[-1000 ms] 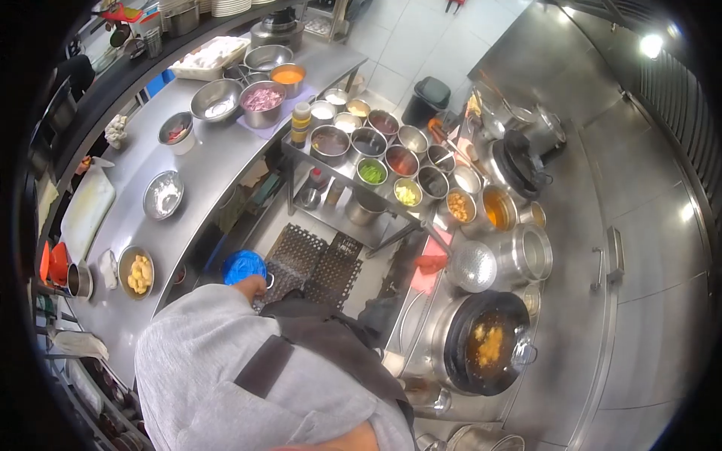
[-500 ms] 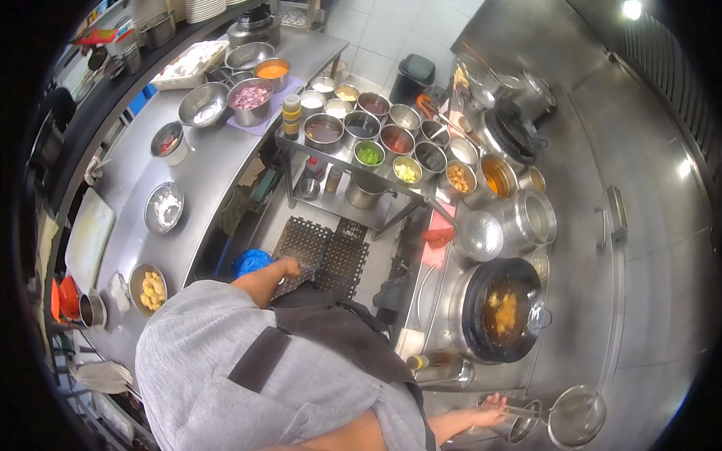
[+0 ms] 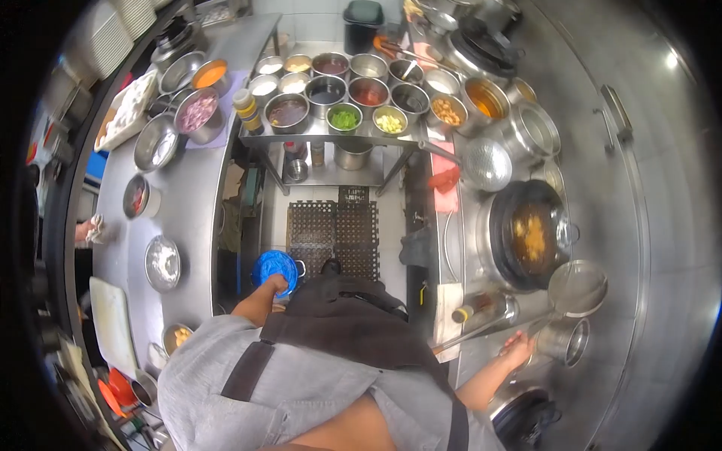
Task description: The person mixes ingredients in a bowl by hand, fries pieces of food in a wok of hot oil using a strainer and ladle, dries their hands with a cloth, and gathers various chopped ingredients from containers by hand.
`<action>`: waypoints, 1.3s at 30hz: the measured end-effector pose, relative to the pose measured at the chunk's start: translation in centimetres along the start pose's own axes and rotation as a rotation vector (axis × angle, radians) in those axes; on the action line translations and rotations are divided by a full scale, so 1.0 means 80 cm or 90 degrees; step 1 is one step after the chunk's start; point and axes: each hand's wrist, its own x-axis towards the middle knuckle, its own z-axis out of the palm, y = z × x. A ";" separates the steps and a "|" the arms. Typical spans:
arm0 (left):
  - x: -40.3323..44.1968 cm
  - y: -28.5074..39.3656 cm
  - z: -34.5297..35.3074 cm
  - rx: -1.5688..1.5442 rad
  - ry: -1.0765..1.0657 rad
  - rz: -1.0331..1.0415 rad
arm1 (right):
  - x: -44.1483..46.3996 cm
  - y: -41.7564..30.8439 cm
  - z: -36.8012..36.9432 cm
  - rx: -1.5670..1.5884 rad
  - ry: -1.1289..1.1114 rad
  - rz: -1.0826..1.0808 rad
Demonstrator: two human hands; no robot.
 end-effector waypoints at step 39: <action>-0.054 0.022 -0.173 -0.248 0.118 0.058 | 0.074 0.059 0.211 0.072 -0.008 0.154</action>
